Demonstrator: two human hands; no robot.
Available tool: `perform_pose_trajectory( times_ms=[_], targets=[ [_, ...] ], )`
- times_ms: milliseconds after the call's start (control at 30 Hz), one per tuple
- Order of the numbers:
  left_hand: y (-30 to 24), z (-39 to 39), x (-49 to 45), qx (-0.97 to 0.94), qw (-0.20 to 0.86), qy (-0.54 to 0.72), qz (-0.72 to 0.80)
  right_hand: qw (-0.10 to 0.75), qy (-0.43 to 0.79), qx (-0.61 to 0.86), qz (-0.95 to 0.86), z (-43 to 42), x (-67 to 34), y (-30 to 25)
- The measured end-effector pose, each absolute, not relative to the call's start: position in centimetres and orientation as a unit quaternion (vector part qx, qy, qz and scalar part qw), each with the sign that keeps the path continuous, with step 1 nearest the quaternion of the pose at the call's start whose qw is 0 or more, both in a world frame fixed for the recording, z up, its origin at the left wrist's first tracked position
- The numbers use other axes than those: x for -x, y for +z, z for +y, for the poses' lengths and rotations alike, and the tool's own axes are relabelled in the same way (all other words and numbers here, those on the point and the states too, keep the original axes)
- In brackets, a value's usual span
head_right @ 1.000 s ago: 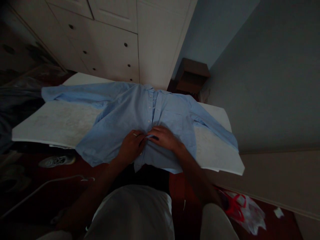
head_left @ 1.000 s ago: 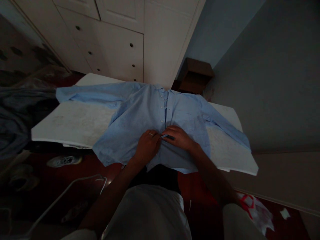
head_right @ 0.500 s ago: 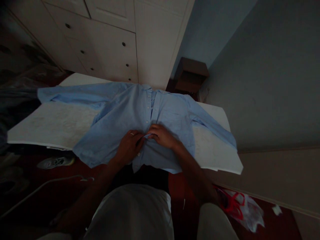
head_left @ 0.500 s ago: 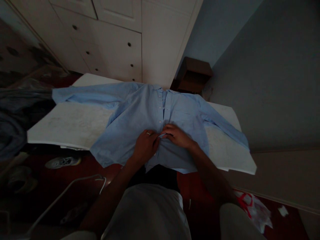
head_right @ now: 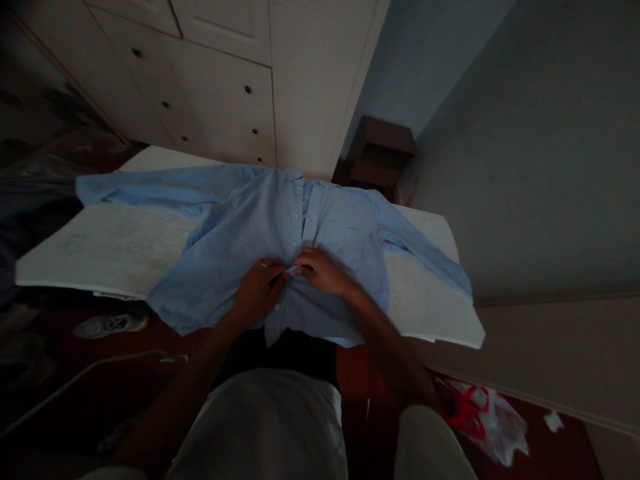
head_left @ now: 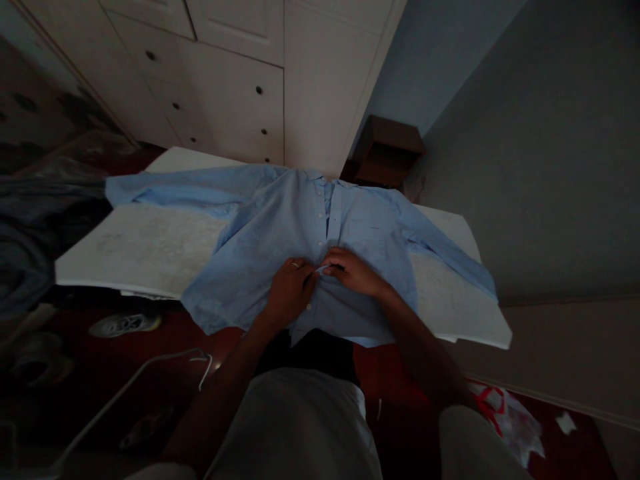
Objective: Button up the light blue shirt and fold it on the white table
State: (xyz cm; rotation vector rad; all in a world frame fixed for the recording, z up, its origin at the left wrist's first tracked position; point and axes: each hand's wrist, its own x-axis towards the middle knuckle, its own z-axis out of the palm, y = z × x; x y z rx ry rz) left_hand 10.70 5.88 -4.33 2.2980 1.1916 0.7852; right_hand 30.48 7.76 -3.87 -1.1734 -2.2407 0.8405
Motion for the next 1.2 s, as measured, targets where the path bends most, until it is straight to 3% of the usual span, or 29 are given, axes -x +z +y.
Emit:
perform_pose_trajectory(
  times_ms=[267,533,1200],
  targets=[
    [-4.5,5.8,-10.6,-0.836,0.198,0.291,0.422,0.233,0.257,0.440,-0.828,7.3,-30.1,-4.3],
    [-5.2,4.5,-10.6,-0.859,0.085,0.306,0.401,0.252,0.208,0.427,-0.843,6.5,-30.1,-4.5],
    [-4.5,4.4,-10.8,-0.836,0.139,0.293,0.443,0.268,0.201,0.401,-0.853,6.7,-30.4,-4.9]
  ],
)
